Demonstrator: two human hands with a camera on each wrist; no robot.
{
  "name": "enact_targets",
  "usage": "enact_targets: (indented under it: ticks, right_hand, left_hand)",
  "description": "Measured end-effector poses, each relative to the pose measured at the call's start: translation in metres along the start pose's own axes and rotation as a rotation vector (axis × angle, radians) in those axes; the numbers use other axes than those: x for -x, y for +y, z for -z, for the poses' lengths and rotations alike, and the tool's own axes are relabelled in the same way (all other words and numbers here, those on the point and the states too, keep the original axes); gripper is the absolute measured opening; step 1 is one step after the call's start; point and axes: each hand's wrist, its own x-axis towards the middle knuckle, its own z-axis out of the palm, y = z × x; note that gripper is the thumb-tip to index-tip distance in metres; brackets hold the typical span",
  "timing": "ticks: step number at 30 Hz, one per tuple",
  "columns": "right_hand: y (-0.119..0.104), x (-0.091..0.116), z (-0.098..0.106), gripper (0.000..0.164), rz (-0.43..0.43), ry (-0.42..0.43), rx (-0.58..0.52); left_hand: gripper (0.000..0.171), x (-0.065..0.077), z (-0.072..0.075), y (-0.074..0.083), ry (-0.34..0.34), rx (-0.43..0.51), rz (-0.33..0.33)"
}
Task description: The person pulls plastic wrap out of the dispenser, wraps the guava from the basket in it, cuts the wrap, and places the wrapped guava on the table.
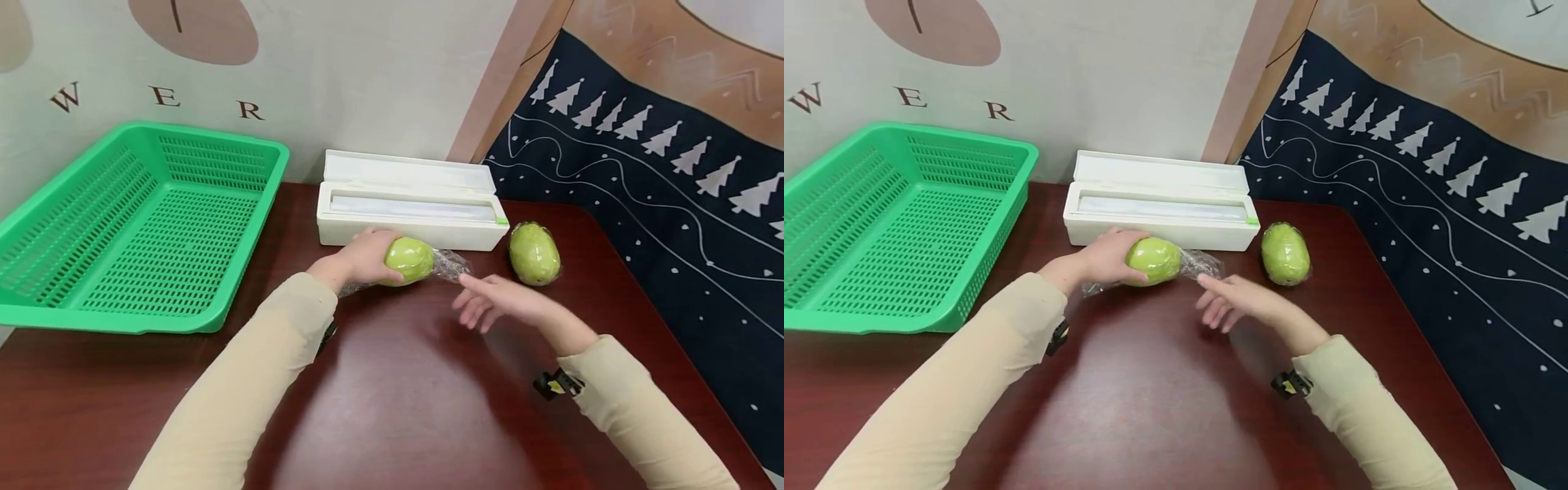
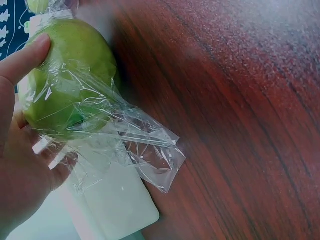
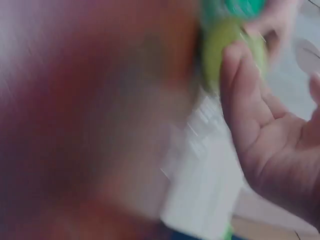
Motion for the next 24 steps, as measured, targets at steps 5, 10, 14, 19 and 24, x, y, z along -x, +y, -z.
enact_targets:
  ticks: [5, 10, 14, 19, 24]
  right_hand:
    - [0.0, -0.021, -0.021, 0.09, -0.083, -0.102, -0.477]
    - [-0.005, -0.039, -0.029, 0.084, -0.047, 0.107, -0.671]
    - [-0.004, -0.049, -0.027, 0.07, 0.005, 0.292, -0.503]
    - [-0.004, -0.055, -0.02, 0.067, 0.091, 0.314, -0.298]
    - [-0.015, -0.06, -0.019, 0.073, 0.139, 0.243, -0.192]
  left_hand:
    - [0.077, 0.002, 0.0, 0.0, 0.013, -0.011, 0.004]
    - [0.079, 0.005, 0.001, -0.002, 0.01, 0.018, 0.004]
    - [0.078, 0.003, 0.001, -0.003, -0.001, 0.043, -0.019]
    - [0.076, 0.0, 0.002, -0.004, -0.016, 0.053, -0.048]
    - [0.079, -0.002, 0.003, -0.004, -0.032, 0.058, -0.049]
